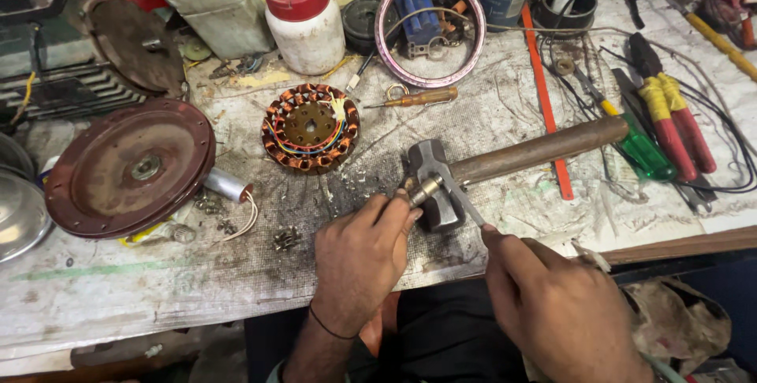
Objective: The person handles a motor stator, rotating it to inspect the copper windings and internal structure. They then use a hammer to strike a metal rod placed on the stator, likely to adjust or seat a component.
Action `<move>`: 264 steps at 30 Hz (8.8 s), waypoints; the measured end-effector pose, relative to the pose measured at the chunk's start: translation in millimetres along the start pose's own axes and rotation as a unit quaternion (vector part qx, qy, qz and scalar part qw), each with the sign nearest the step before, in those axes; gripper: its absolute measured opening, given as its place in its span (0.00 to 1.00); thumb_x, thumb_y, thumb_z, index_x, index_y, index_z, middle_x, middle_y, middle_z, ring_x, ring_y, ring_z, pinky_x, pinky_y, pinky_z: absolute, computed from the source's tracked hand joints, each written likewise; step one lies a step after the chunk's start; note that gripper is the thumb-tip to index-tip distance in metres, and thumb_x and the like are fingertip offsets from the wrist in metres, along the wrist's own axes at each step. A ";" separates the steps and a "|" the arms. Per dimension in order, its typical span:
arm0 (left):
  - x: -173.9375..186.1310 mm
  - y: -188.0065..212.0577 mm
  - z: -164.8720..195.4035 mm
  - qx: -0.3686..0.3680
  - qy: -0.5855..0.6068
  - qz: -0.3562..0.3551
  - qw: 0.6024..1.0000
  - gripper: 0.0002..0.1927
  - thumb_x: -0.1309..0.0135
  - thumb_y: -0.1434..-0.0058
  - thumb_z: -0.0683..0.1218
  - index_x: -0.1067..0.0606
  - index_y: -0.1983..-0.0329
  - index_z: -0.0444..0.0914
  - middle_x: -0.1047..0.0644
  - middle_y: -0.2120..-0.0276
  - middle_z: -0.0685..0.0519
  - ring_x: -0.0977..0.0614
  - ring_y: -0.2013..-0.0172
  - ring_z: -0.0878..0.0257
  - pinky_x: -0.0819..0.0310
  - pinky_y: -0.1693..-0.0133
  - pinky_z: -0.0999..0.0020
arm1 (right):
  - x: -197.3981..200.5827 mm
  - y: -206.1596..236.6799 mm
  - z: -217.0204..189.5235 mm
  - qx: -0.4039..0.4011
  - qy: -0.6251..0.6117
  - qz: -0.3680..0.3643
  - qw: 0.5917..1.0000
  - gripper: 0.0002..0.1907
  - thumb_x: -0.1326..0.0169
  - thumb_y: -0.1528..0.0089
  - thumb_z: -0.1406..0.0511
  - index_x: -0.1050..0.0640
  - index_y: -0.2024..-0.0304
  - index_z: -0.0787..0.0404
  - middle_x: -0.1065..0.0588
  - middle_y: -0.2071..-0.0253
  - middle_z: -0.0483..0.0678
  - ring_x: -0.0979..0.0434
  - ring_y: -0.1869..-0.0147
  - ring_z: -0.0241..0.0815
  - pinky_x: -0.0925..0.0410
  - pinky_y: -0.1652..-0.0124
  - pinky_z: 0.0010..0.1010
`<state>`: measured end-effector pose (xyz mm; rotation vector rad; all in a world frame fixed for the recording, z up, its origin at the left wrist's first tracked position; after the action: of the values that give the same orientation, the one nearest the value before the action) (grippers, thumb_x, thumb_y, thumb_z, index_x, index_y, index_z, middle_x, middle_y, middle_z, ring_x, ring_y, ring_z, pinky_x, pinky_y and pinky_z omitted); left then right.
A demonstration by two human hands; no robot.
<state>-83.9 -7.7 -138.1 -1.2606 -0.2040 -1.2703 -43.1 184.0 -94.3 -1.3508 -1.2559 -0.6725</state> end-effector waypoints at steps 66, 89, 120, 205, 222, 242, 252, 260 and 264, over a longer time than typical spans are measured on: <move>1.9 6.7 -1.9 0.001 0.032 0.014 0.999 0.10 0.40 0.35 0.52 0.22 0.58 0.42 0.25 0.72 0.53 0.19 0.77 0.53 0.26 0.77 0.58 | -2.8 8.5 -6.4 -0.003 0.049 0.033 0.998 0.09 0.41 0.42 0.64 0.18 0.59 0.53 0.20 0.74 0.50 0.21 0.76 0.54 0.29 0.74 0.47; 0.9 5.6 -0.9 0.008 0.033 0.017 0.999 0.10 0.40 0.35 0.51 0.22 0.56 0.42 0.24 0.71 0.53 0.19 0.76 0.53 0.26 0.75 0.58 | -9.3 2.3 -3.6 0.005 0.000 0.047 0.999 0.09 0.40 0.42 0.66 0.19 0.59 0.57 0.20 0.74 0.52 0.20 0.76 0.54 0.29 0.75 0.45; 1.3 5.0 -2.6 0.024 0.055 0.009 0.998 0.11 0.42 0.34 0.52 0.21 0.57 0.40 0.19 0.71 0.50 0.17 0.75 0.50 0.24 0.75 0.56 | -2.9 8.7 -4.0 0.000 0.055 0.014 0.998 0.14 0.39 0.42 0.62 0.17 0.53 0.50 0.20 0.76 0.49 0.21 0.79 0.54 0.29 0.76 0.47; 8.3 8.5 -0.1 -0.010 0.041 0.021 0.999 0.09 0.38 0.36 0.50 0.20 0.58 0.41 0.25 0.74 0.53 0.20 0.78 0.53 0.26 0.76 0.58 | -11.9 12.0 3.3 -0.033 0.132 -0.034 0.990 0.05 0.41 0.36 0.58 0.19 0.62 0.49 0.19 0.74 0.43 0.20 0.74 0.50 0.28 0.71 0.43; 10.0 7.5 0.7 -0.005 0.072 0.033 0.997 0.11 0.38 0.36 0.49 0.20 0.56 0.38 0.22 0.72 0.52 0.18 0.77 0.53 0.26 0.76 0.58 | -9.4 9.2 1.7 -0.016 0.047 0.001 0.999 0.10 0.42 0.40 0.61 0.18 0.56 0.51 0.20 0.74 0.49 0.20 0.75 0.55 0.28 0.72 0.46; 3.7 5.9 -5.4 0.039 0.101 0.043 0.993 0.10 0.40 0.35 0.50 0.19 0.57 0.39 0.17 0.70 0.48 0.15 0.75 0.50 0.23 0.74 0.57 | 2.4 3.0 -8.6 -0.010 0.020 0.004 1.000 0.11 0.41 0.40 0.61 0.18 0.55 0.52 0.20 0.74 0.51 0.21 0.77 0.56 0.29 0.75 0.48; 5.9 4.4 -3.3 0.036 0.094 0.045 0.994 0.11 0.38 0.36 0.50 0.19 0.57 0.38 0.17 0.69 0.48 0.15 0.75 0.52 0.23 0.75 0.58 | -8.7 8.0 2.8 -0.016 0.029 -0.004 0.999 0.12 0.40 0.41 0.61 0.18 0.54 0.54 0.20 0.73 0.51 0.21 0.76 0.57 0.29 0.75 0.48; 14.7 3.2 4.1 0.013 0.084 0.062 0.994 0.15 0.36 0.38 0.49 0.18 0.50 0.40 0.21 0.69 0.53 0.17 0.75 0.56 0.24 0.73 0.62 | -8.7 7.4 3.3 -0.002 0.013 0.009 1.000 0.11 0.42 0.42 0.64 0.19 0.57 0.55 0.20 0.73 0.51 0.21 0.76 0.57 0.29 0.75 0.47; 13.4 2.3 3.6 0.001 0.085 0.060 0.995 0.14 0.37 0.37 0.48 0.18 0.50 0.40 0.21 0.71 0.54 0.18 0.75 0.57 0.24 0.73 0.63 | 0.0 9.7 -0.4 -0.003 0.042 0.008 0.999 0.11 0.41 0.42 0.63 0.18 0.56 0.53 0.19 0.74 0.51 0.21 0.77 0.58 0.29 0.75 0.50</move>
<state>-75.3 -13.2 -128.4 -1.1387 -0.0084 -1.2655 -34.0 185.4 -97.4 -1.3225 -1.1753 -0.7158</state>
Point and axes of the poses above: each hand's wrist, its own y-axis away from the middle knuckle, its own x-axis out of the back of the hand, z = x × y, the point moved 2 cm from there along -y, towards the middle knuckle
